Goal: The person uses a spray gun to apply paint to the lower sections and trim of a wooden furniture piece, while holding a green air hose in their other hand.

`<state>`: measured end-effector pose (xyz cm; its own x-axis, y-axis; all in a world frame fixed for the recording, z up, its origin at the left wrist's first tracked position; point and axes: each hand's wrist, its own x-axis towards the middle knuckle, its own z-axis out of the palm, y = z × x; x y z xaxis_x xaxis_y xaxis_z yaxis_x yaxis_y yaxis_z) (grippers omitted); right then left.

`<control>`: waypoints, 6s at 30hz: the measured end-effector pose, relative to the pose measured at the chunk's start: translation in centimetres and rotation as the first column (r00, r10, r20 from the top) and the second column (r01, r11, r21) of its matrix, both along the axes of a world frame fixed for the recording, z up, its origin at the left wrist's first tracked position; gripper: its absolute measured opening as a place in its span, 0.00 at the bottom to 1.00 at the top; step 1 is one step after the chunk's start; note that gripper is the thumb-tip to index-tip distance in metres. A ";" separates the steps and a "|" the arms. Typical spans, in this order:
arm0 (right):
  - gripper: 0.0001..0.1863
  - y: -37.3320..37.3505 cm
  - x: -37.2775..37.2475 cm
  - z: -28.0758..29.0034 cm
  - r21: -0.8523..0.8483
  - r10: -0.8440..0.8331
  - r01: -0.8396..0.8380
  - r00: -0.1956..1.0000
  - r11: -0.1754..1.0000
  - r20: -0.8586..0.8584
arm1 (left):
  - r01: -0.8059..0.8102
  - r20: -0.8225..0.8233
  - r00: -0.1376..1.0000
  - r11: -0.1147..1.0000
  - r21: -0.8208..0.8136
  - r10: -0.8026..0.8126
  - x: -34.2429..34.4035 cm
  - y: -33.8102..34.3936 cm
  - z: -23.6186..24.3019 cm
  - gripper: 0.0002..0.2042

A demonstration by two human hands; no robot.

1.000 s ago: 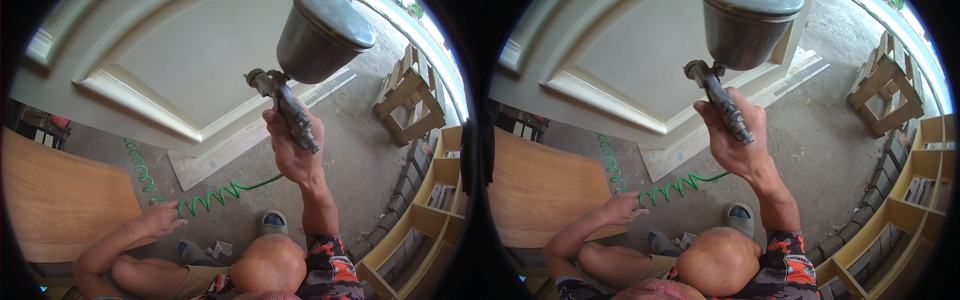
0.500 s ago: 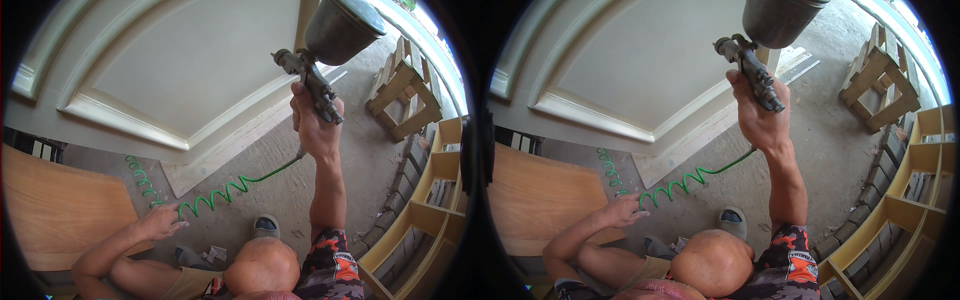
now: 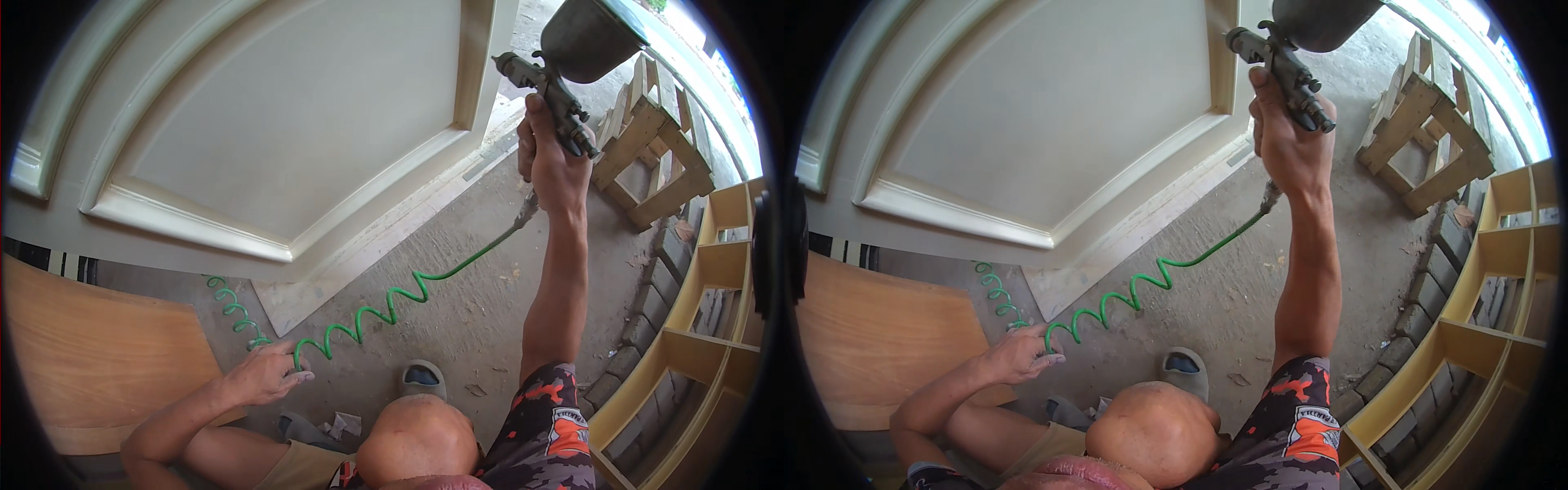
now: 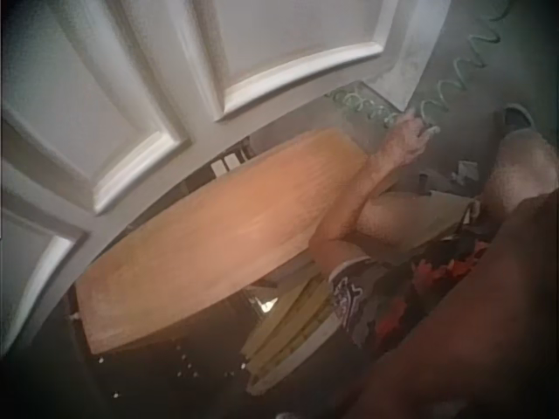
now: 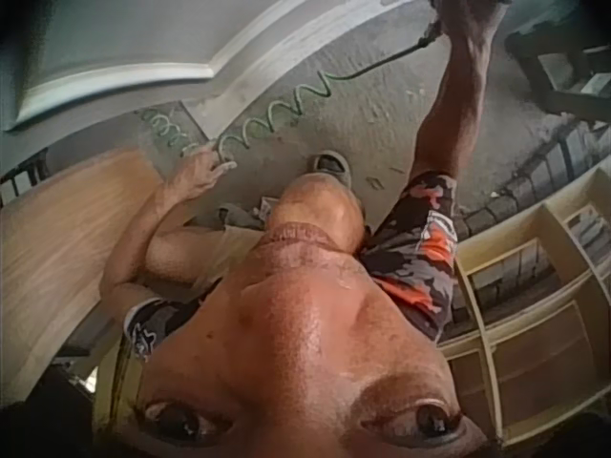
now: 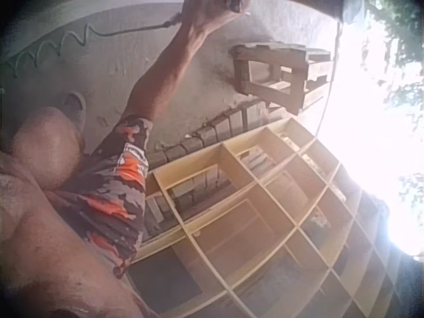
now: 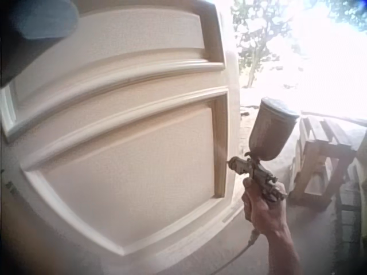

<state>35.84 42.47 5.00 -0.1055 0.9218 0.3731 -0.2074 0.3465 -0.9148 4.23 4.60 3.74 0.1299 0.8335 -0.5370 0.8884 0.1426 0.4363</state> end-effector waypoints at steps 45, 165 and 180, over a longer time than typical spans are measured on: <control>0.29 -7.1 -2.8 -1.5 -0.030 -0.325 0.341 0.918 0.940 0.228 | -0.037 0.177 0.981 0.823 0.567 -0.078 -10.5 -12.0 -9.9 0.13; 0.24 -23.1 -3.6 1.3 -0.228 0.066 -0.059 0.998 0.972 0.023 | -0.409 -0.008 0.910 0.903 0.128 0.414 -0.2 -11.1 7.7 0.10; 0.25 -23.4 -3.4 1.5 -0.220 0.071 -0.066 0.997 0.973 0.014 | -0.426 -0.001 0.902 0.891 0.159 0.432 0.0 -12.1 7.9 0.09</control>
